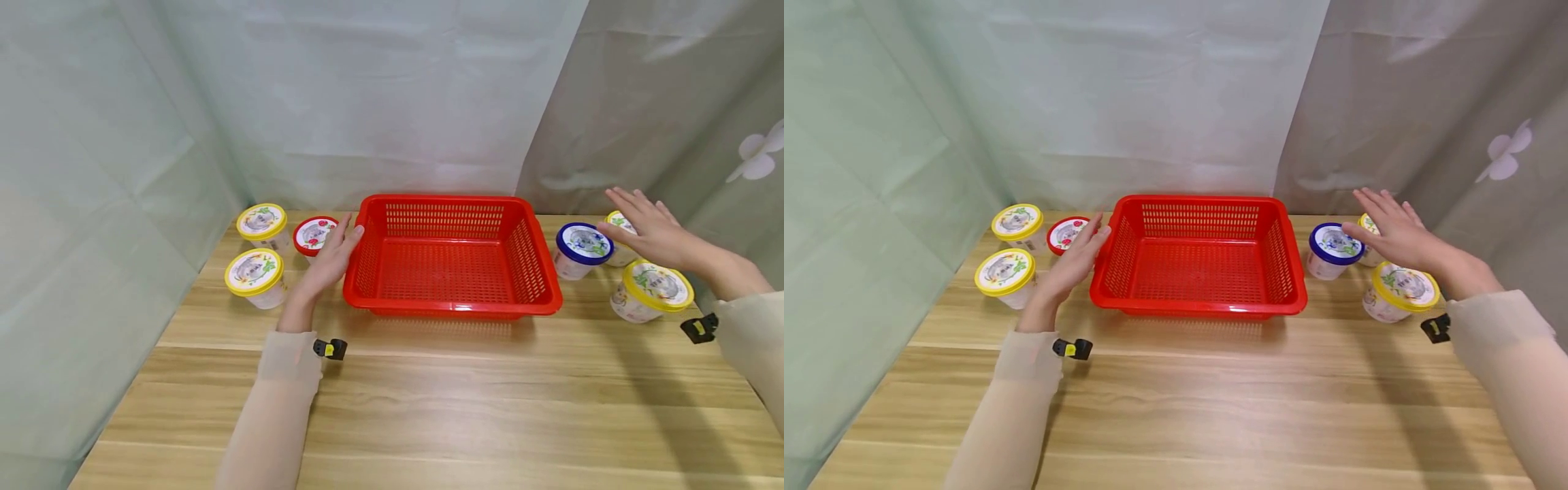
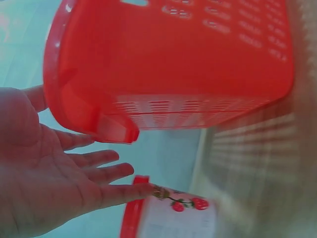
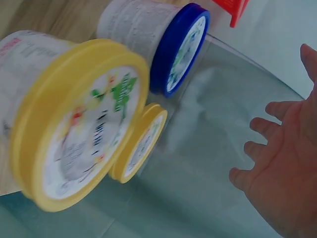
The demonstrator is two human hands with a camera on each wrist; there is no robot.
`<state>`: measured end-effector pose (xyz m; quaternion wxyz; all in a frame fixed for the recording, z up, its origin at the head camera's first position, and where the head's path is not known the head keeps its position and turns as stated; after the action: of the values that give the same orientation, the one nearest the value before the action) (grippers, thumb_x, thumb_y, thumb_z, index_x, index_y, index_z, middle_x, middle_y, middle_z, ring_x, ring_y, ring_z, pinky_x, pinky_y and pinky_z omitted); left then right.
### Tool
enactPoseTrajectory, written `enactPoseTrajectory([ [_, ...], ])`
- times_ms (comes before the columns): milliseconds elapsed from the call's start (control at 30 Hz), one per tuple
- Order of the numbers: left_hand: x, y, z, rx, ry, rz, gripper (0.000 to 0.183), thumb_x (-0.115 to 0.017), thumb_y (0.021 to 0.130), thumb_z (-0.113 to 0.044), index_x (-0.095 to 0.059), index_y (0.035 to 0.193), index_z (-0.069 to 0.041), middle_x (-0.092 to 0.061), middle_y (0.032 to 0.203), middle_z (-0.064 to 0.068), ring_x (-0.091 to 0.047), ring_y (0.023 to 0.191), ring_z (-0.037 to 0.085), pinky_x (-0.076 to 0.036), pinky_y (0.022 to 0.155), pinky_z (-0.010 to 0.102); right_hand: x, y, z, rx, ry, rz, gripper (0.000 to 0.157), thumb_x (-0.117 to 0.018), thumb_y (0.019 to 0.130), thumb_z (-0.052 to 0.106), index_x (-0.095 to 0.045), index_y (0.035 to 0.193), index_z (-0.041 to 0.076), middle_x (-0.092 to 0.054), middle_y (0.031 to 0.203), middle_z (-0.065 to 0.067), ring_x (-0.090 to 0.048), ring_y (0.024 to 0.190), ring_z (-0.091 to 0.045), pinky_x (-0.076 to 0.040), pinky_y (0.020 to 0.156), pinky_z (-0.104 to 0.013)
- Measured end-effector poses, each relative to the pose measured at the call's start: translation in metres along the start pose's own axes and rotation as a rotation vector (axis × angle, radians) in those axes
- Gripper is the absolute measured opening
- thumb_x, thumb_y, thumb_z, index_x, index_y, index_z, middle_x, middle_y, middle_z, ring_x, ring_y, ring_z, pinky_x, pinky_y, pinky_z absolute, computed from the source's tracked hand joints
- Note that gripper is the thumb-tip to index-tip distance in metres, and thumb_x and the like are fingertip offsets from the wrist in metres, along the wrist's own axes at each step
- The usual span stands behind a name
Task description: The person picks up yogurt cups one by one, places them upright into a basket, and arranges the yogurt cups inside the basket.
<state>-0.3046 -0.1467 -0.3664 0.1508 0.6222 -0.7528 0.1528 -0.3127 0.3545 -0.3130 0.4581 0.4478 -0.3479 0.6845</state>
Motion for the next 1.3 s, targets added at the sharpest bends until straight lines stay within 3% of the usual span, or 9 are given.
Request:
enactPoseTrajectory([
  [200,-0.007,-0.004,0.012,0.033,-0.127,0.024,0.077,-0.042,0.11,-0.05,-0.005,0.169,-0.017,-0.009,0.174,0.01,-0.016,0.158,0.033,-0.024,0.123,0.057,-0.005,-0.014,-0.011,0.003,0.012,-0.004,0.077,-0.036,0.113,0.043,0.001,0.165,0.001,0.005,0.168,-0.032,0.017,0.153,-0.051,0.02,0.117,-0.064],
  [333,-0.009,-0.005,0.019,0.068,-0.164,0.039,0.077,-0.042,0.109,-0.052,-0.003,0.169,-0.024,-0.01,0.174,0.005,-0.017,0.157,0.029,-0.028,0.122,0.054,-0.007,-0.021,-0.018,0.0,0.028,-0.011,0.075,-0.035,0.113,0.043,0.001,0.165,0.002,0.004,0.168,-0.033,0.016,0.153,-0.051,0.02,0.118,-0.064],
  [533,-0.013,-0.004,0.026,0.084,-0.184,0.039,0.078,-0.042,0.109,-0.052,-0.004,0.169,-0.02,-0.012,0.174,0.006,-0.019,0.157,0.028,-0.028,0.123,0.053,-0.008,-0.028,-0.024,-0.01,0.049,-0.022,0.076,-0.035,0.113,0.043,0.001,0.165,0.002,0.004,0.167,-0.034,0.018,0.153,-0.05,0.02,0.118,-0.063],
  [967,-0.017,-0.003,0.042,0.085,-0.358,0.037,0.074,-0.041,0.111,-0.046,-0.006,0.169,-0.015,-0.014,0.173,0.011,-0.021,0.156,0.026,-0.024,0.125,0.047,-0.013,-0.044,-0.036,-0.036,0.084,-0.026,0.077,-0.039,0.113,0.039,0.004,0.165,0.001,0.007,0.167,-0.035,0.021,0.152,-0.049,0.021,0.116,-0.066],
  [1300,-0.018,-0.004,0.052,0.091,-0.377,0.043,0.069,-0.041,0.112,-0.041,-0.01,0.169,-0.017,-0.021,0.172,0.008,-0.033,0.151,0.026,-0.031,0.122,0.046,-0.021,-0.055,-0.046,-0.046,0.101,-0.029,0.079,-0.043,0.112,0.039,0.001,0.164,-0.001,0.004,0.166,-0.037,0.02,0.151,-0.052,0.021,0.115,-0.068],
])
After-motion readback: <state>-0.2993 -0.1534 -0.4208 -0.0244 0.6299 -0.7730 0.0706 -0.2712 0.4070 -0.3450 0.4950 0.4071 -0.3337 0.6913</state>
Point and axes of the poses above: each hand's wrist, its own y-axis towards the middle knuckle, its own x-axis out of the back of the hand, z = x × y, the point moved 8 cm from there along y, towards the middle knuckle
